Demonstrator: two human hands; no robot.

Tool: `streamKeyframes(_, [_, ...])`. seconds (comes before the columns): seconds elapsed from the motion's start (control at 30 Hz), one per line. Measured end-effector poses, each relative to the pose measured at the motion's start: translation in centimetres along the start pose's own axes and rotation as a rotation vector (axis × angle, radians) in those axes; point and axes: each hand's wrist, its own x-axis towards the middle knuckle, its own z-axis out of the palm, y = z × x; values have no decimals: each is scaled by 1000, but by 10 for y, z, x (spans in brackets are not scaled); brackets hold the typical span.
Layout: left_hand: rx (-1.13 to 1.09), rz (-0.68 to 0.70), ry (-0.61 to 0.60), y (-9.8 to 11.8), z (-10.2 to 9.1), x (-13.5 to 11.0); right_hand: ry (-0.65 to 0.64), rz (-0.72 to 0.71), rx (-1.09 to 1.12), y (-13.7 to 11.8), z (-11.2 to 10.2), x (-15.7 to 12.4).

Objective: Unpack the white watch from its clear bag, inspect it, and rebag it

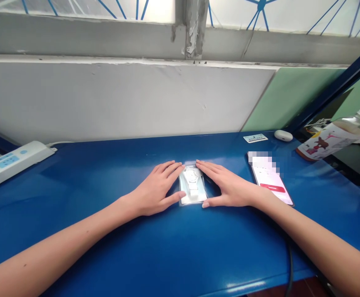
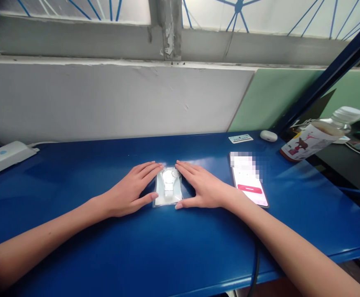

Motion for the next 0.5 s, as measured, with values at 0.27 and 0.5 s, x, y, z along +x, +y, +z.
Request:
streamKeyframes(0.27, [-12, 7, 25, 1, 0, 0, -37, 21, -74, -2, -2, 1])
streamKeyframes(0.5, [-19, -52, 25, 2, 2, -1, -39, -21, -141, 0, -3, 0])
